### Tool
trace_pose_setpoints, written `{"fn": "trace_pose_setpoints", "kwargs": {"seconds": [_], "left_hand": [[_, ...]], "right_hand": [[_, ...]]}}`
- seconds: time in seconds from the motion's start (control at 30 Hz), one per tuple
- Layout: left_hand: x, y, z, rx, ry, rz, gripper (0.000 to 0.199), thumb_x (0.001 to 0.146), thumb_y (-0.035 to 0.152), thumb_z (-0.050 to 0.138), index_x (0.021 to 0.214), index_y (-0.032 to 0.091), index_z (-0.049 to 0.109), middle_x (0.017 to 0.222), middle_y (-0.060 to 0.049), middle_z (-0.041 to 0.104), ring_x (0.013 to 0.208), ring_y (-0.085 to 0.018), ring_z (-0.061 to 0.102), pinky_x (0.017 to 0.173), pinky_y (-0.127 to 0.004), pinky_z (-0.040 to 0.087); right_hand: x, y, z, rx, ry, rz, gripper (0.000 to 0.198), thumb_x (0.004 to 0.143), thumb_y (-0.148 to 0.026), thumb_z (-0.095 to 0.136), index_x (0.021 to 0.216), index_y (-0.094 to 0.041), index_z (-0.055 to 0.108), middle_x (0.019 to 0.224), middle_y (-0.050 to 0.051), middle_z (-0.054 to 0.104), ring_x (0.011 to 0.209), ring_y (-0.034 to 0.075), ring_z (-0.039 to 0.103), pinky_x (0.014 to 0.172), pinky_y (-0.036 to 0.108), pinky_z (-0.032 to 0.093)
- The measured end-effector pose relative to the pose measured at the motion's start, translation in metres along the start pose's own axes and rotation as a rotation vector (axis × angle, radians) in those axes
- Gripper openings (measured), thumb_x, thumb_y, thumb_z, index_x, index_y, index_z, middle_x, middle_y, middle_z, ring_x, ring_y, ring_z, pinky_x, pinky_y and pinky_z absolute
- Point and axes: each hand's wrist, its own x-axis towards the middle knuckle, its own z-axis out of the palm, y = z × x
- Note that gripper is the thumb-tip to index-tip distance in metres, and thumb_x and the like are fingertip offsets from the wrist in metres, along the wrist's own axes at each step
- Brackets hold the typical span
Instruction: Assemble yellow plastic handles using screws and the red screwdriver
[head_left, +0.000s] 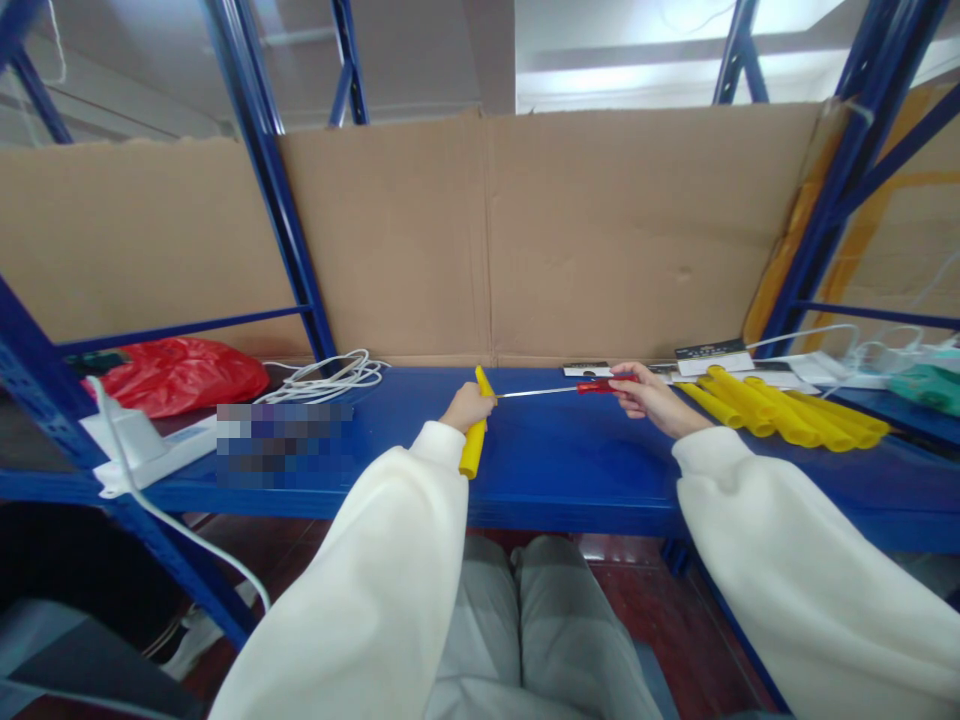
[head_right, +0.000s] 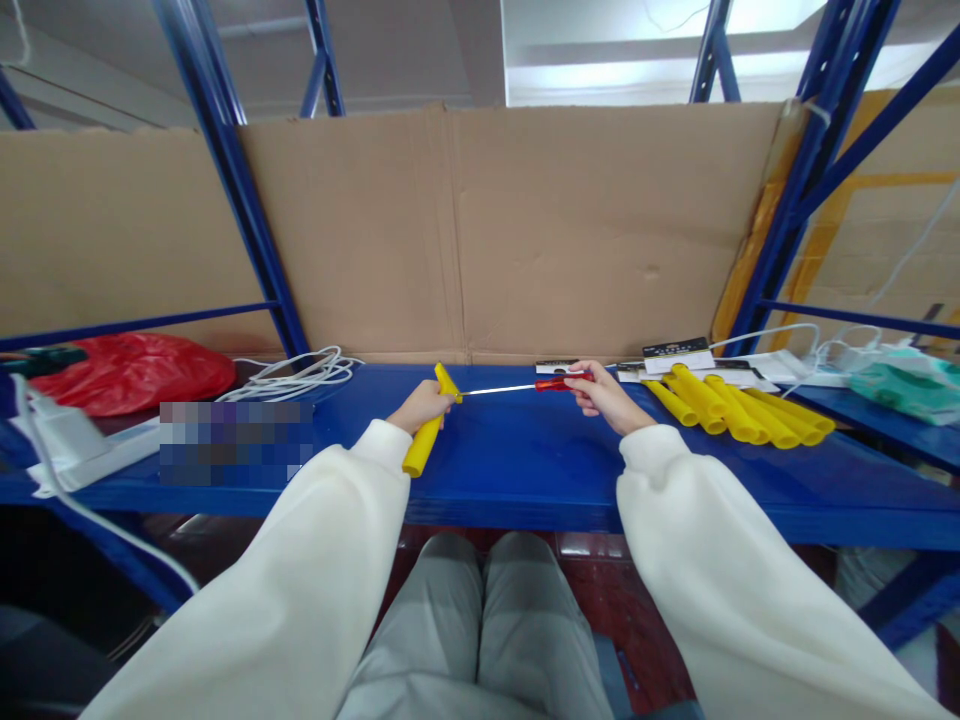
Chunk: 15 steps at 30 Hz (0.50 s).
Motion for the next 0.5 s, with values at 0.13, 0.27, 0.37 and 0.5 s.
{"fn": "trace_pose_setpoints", "kwargs": {"seconds": [0.13,0.27,0.37,0.5], "left_hand": [[-0.0008,0.0007,-0.0003,0.018,-0.010,0.004,0.014,0.085,0.004,0.053,0.077,0.010,0.063,0.045,0.004,0.047,0.037,-0.013,0.049,0.049,-0.023,0.041],[-0.0014,0.0014,-0.0003,0.022,-0.018,0.009,0.012,0.085,0.004,0.054,0.080,0.009,0.064,0.046,0.004,0.048,0.038,-0.013,0.050,0.050,-0.024,0.043],[-0.0006,0.0010,0.0000,0.015,-0.020,0.012,0.009,0.085,0.006,0.056,0.082,0.008,0.065,0.045,0.004,0.048,0.039,-0.014,0.052,0.051,-0.025,0.044],[-0.0002,0.0008,0.0003,0.024,-0.019,0.011,0.010,0.086,0.007,0.056,0.085,0.007,0.065,0.046,0.003,0.048,0.040,-0.015,0.052,0.051,-0.026,0.044]], "right_hand": [[0.0010,-0.0003,-0.0002,0.004,0.009,-0.017,0.050,0.068,-0.051,0.086,0.088,-0.024,0.049,0.054,-0.010,0.046,0.040,0.004,0.032,0.038,0.015,0.019],[0.0018,-0.0005,0.0010,-0.070,0.047,-0.026,0.047,0.076,-0.060,0.079,0.079,-0.020,0.053,0.048,-0.005,0.050,0.037,0.005,0.034,0.035,0.017,0.020],[0.0013,-0.0003,0.0017,-0.132,0.079,-0.003,0.047,0.083,-0.062,0.072,0.074,-0.020,0.052,0.045,-0.002,0.052,0.035,0.006,0.037,0.033,0.018,0.022],[-0.0007,-0.0015,0.0026,-0.155,0.101,0.058,0.042,0.089,-0.056,0.067,0.074,-0.020,0.051,0.045,0.000,0.054,0.033,0.007,0.039,0.033,0.019,0.024]]}}
